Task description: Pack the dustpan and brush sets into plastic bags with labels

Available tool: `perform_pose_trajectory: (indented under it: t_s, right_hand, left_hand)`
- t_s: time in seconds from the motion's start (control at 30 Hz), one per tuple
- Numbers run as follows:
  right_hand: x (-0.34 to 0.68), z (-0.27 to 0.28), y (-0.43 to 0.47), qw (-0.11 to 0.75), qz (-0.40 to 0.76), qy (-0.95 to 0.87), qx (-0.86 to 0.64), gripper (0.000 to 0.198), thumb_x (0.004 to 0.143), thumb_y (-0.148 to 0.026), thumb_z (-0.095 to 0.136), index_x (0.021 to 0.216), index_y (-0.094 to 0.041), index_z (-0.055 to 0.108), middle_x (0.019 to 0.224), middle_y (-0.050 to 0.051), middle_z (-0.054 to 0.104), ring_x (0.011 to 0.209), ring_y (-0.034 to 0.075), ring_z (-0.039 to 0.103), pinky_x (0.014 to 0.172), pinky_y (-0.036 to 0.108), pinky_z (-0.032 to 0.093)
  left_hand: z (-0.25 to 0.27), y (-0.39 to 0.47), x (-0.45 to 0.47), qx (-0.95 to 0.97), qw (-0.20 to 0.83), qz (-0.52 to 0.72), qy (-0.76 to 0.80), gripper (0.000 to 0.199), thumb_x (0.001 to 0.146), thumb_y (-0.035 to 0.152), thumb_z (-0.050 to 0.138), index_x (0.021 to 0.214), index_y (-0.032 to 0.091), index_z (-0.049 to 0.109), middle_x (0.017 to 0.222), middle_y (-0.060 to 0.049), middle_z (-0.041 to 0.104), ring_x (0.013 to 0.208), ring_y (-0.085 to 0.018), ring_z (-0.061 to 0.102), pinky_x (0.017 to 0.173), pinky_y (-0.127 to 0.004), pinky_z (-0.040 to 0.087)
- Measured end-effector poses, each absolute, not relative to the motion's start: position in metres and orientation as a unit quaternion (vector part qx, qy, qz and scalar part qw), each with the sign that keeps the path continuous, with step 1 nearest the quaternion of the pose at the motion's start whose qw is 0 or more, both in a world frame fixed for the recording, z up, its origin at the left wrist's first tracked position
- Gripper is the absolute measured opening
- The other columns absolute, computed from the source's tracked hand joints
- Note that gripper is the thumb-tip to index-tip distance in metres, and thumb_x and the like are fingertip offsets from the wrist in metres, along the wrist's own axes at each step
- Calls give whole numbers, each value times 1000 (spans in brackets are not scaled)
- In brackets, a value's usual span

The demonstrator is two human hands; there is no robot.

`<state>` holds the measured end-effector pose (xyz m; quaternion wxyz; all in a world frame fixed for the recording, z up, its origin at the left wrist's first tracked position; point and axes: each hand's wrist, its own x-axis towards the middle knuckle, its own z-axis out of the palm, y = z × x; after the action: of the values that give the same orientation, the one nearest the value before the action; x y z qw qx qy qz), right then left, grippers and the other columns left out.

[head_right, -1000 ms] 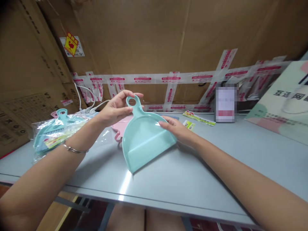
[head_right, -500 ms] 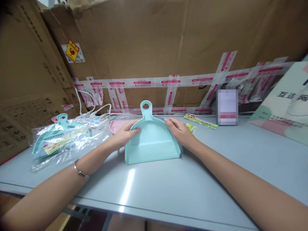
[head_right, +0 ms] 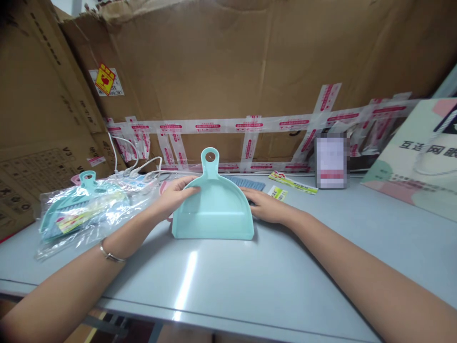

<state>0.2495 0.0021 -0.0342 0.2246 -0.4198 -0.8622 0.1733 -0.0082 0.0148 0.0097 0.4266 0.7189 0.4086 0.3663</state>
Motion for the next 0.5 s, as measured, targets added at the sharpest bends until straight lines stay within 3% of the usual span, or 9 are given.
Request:
perform_pose_trajectory:
  t_s: [0.1, 0.23, 0.5]
  right_hand:
    - [253, -34, 1, 198, 170, -864, -430, 49, 82, -31, 52, 131, -26, 48, 135, 6, 50, 119, 27, 50, 94, 41, 45]
    - [257, -44, 7, 226, 89, -871, -427, 37, 82, -22, 49, 118, -25, 59, 131, 6, 53, 118, 25, 50, 95, 40, 43]
    - [253, -47, 12, 257, 17, -872, -416, 34, 81, -16, 46, 108, -25, 63, 113, 7, 65, 100, 24, 61, 82, 38, 49]
  left_hand:
    - [10, 15, -8, 725, 417, 365, 409, 31, 74, 25, 53, 102, 23, 65, 98, 1, 68, 92, -19, 61, 79, -28, 48]
    - [12, 13, -8, 727, 415, 365, 408, 32, 74, 24, 52, 103, 23, 65, 98, 1, 68, 91, -18, 61, 79, -28, 48]
    - [14, 13, -9, 736, 421, 362, 387, 35, 76, 24, 51, 108, 19, 63, 102, -2, 66, 92, -19, 60, 81, -30, 46]
